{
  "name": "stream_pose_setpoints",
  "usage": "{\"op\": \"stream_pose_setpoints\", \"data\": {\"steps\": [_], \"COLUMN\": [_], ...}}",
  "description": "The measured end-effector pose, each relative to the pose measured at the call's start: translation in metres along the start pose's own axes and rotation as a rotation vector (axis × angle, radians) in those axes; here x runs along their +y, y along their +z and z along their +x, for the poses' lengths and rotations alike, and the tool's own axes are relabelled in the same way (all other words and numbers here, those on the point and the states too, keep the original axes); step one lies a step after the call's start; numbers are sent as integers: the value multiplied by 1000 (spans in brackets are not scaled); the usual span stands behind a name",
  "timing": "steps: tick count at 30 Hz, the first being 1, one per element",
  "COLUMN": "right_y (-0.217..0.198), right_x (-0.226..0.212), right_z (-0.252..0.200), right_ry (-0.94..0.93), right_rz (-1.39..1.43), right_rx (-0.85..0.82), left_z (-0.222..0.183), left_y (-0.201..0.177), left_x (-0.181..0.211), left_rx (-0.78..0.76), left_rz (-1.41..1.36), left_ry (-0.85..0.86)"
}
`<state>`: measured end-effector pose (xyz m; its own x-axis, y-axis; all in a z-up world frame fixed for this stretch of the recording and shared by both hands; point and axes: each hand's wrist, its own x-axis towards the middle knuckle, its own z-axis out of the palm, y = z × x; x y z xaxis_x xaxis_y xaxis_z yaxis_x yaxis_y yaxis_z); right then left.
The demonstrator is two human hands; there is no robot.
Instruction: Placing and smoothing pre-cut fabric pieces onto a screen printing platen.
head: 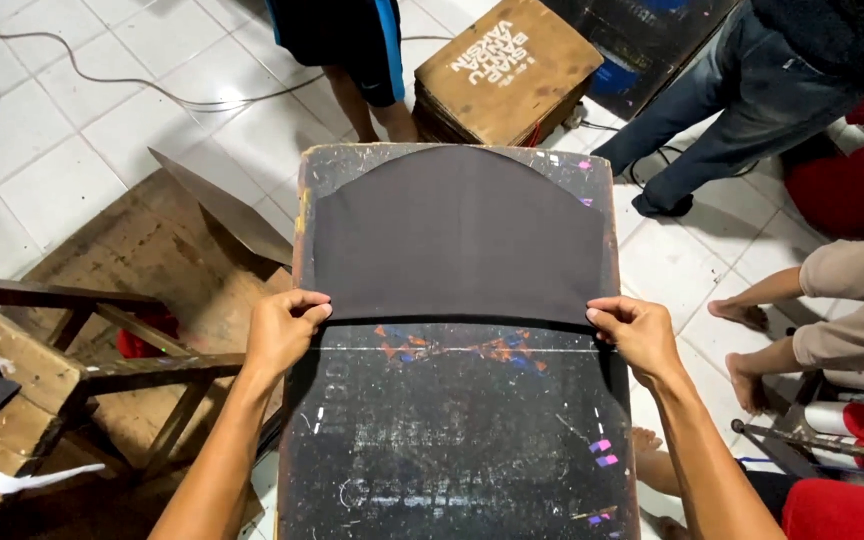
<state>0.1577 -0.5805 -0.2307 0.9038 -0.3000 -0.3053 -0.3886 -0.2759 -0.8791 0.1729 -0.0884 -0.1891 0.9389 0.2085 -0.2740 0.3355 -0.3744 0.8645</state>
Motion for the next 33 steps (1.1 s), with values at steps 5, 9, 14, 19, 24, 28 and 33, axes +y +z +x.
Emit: {"op": "stream_pose_setpoints", "data": {"steps": [5,9,14,19,24,28,33], "right_y": [0,-2,-3,-5,-5,-5,-14], "right_x": [-7,-6,-14,-20,-25,-23,-38], "right_z": [-18,-23,-35,-43,-47,-44,-24], "right_ry": [-12,-20,-20,-29,-34,-34,-75], "right_rz": [-102,-116,-165,-227,-289,-386,-477], "right_rx": [20,26,25,24,21,16,17], "left_z": [-5,-10,-14,-17,-22,-23,-14], "left_y": [1,1,2,1,-1,-3,-10], "left_x": [-11,-15,-20,-27,-25,-16,16], "left_rx": [5,9,3,-13,-19,-39,-21], "left_rz": [49,90,150,199,202,260,331], "left_ry": [8,8,17,32,27,18,23]}}
